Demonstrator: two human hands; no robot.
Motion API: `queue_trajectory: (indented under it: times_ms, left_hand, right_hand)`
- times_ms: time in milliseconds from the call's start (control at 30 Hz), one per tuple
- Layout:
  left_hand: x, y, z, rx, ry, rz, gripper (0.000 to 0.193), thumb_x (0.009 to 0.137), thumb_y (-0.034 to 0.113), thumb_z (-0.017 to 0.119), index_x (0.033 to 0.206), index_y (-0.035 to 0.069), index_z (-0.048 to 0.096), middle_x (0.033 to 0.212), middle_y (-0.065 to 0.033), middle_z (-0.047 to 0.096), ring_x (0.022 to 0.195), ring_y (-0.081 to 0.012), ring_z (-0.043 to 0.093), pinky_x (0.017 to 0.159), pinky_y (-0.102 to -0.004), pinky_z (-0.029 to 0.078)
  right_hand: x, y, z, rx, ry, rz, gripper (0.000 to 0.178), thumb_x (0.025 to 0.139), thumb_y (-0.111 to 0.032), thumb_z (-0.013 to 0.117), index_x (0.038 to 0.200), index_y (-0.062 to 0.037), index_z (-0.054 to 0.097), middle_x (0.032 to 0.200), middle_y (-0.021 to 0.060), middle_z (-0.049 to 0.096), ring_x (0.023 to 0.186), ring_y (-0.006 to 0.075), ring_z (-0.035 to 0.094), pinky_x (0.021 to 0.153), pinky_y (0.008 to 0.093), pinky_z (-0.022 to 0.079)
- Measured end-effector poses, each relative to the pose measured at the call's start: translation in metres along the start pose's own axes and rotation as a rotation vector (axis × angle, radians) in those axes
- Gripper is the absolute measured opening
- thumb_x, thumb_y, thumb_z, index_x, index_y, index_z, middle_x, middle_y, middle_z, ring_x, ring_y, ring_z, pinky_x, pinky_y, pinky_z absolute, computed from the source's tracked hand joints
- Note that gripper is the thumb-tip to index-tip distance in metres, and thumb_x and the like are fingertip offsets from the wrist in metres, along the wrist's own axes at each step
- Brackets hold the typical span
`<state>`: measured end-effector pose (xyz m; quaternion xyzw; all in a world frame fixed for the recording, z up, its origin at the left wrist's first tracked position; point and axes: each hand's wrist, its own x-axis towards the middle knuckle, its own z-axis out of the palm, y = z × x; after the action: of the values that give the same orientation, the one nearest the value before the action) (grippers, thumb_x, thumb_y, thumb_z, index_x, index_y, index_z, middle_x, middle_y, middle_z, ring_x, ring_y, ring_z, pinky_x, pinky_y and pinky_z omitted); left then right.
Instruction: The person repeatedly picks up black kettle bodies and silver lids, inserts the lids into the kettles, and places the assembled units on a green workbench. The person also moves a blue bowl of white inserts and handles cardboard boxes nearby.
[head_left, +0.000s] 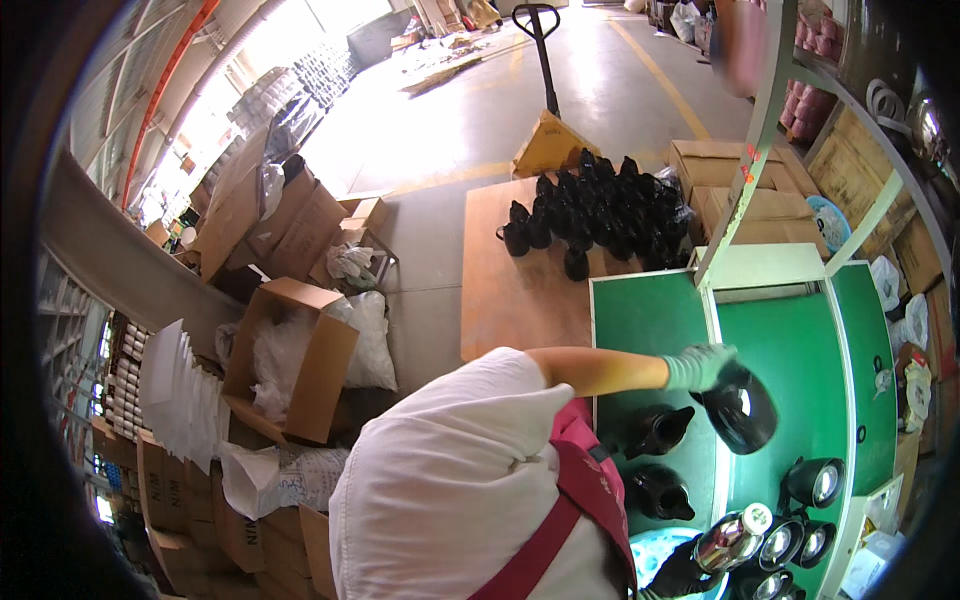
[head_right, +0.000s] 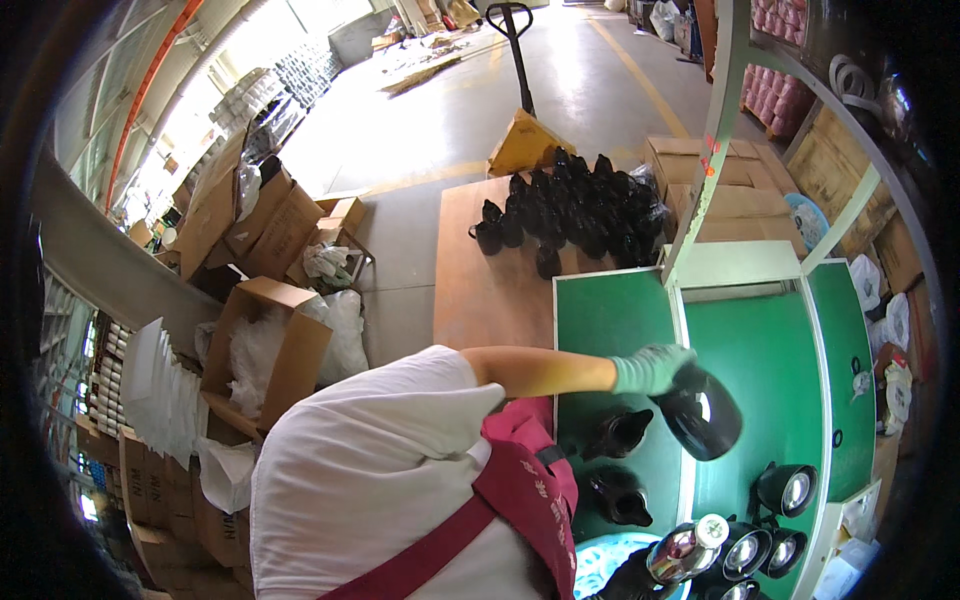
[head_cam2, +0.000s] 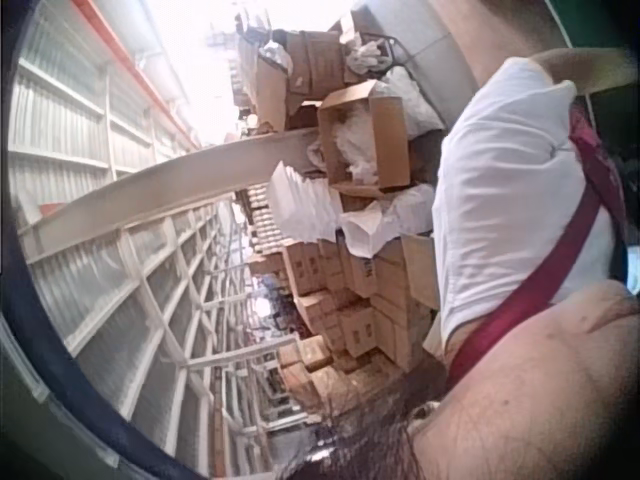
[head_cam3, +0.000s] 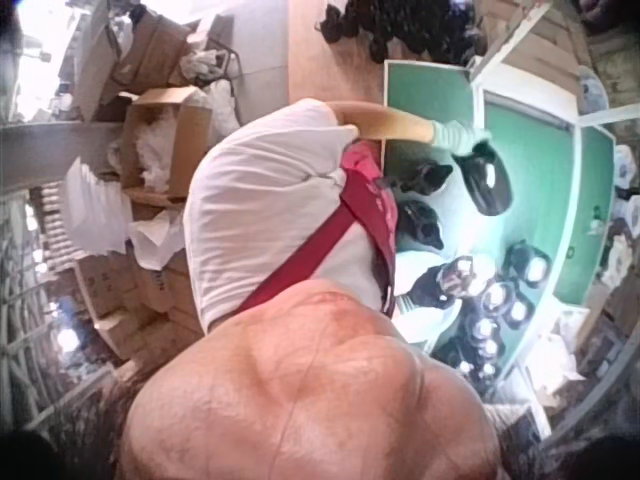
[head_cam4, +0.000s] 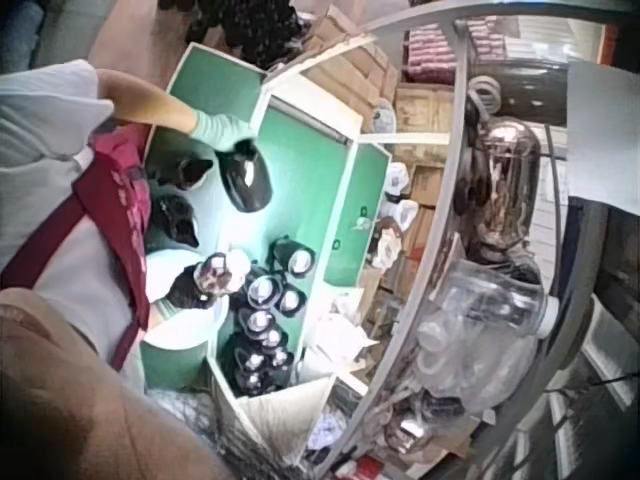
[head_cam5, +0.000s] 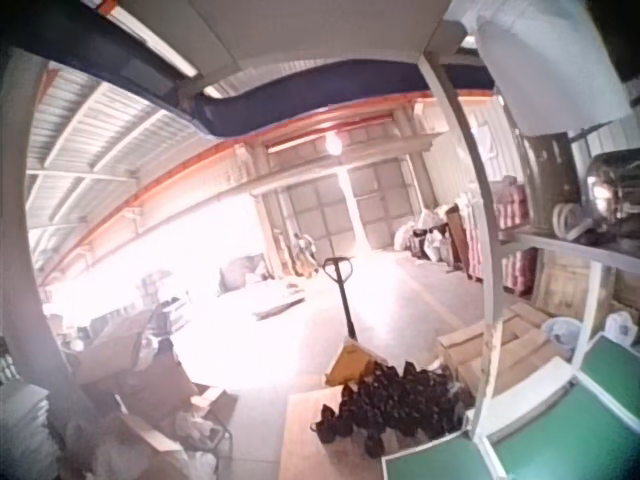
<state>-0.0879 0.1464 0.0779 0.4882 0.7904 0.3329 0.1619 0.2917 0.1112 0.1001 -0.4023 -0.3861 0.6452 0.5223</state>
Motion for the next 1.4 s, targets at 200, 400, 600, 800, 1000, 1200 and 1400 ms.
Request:
queue_trajectory:
  times_ms: [200,400,600,800,1000,1200,1400]
  left_hand:
    - [-0.031,-0.034,-0.063,-0.777,-0.341,0.172,0.029,0.089,0.013,0.064,0.116,0.003,0.062,0.094,-0.0046,0.068,0.081,-0.0130,0.064,0.071,-0.0294,0.056]
    - [-0.094,0.071,-0.094,-0.487,-0.483,0.189,0.049,0.074,0.012,0.078,0.120,0.013,0.063,0.114,-0.0070,0.068,0.102,-0.0205,0.064,0.090,-0.0339,0.050]
    - [-0.100,0.089,-0.093,-0.513,-0.502,0.224,0.052,0.070,0.011,0.080,0.120,0.015,0.065,0.110,-0.0038,0.070,0.097,-0.0159,0.064,0.088,-0.0313,0.051]
    - [-0.095,0.088,-0.108,-0.508,-0.597,0.290,0.051,0.071,0.016,0.081,0.120,0.015,0.066,0.109,-0.0049,0.071,0.095,-0.0183,0.066,0.085,-0.0321,0.052]
    - [-0.104,0.089,-0.094,-0.111,-0.500,0.378,0.061,0.064,0.018,0.073,0.124,0.016,0.062,0.117,-0.0116,0.065,0.106,-0.0313,0.062,0.092,-0.0408,0.049]
    - [-0.083,0.065,-0.033,-1.269,-0.402,-0.291,0.039,0.092,0.014,0.054,0.128,0.001,0.054,0.122,-0.0108,0.062,0.110,-0.0229,0.060,0.099,-0.0377,0.047]
    - [-0.073,-0.007,0.002,-0.402,-0.160,-0.073,0.065,0.085,0.012,0.071,0.140,-0.001,0.039,0.121,-0.0127,0.058,0.099,-0.0156,0.060,0.085,-0.0292,0.052]
  right_hand:
    - [0.021,0.020,0.009,-0.174,-0.135,0.186,0.058,0.082,-0.036,0.065,0.130,-0.0046,0.053,0.126,0.0139,0.059,0.118,0.0277,0.055,0.104,0.0437,0.042]
    - [0.031,0.045,0.025,-0.195,-0.233,0.287,0.059,0.084,-0.035,0.065,0.133,-0.0052,0.051,0.129,0.0145,0.057,0.120,0.0283,0.054,0.104,0.0438,0.041]
    - [0.035,0.053,0.024,-0.211,-0.270,0.312,0.059,0.086,-0.035,0.065,0.135,-0.0057,0.049,0.132,0.0151,0.054,0.121,0.0290,0.053,0.105,0.0439,0.040]
    - [0.033,0.055,0.008,-0.208,-0.284,0.309,0.060,0.088,-0.034,0.065,0.137,-0.0063,0.047,0.136,0.0157,0.052,0.122,0.0297,0.052,0.105,0.0439,0.039]
    - [0.024,0.044,-0.103,-0.229,-0.423,0.203,0.060,0.089,-0.033,0.065,0.140,-0.0068,0.045,0.139,0.0163,0.049,0.123,0.0304,0.050,0.106,0.0440,0.038]
    - [0.058,-0.019,0.023,-0.419,-0.510,-0.112,0.082,0.069,-0.012,0.083,0.139,0.0030,0.043,0.144,0.0128,0.045,0.134,0.0242,0.041,0.111,0.0373,0.032]
    - [0.144,-0.041,0.040,-1.103,-0.300,-0.769,0.050,0.057,-0.010,0.084,0.102,-0.0096,0.063,0.135,0.0145,0.050,0.119,0.0355,0.049,0.095,0.0429,0.043]
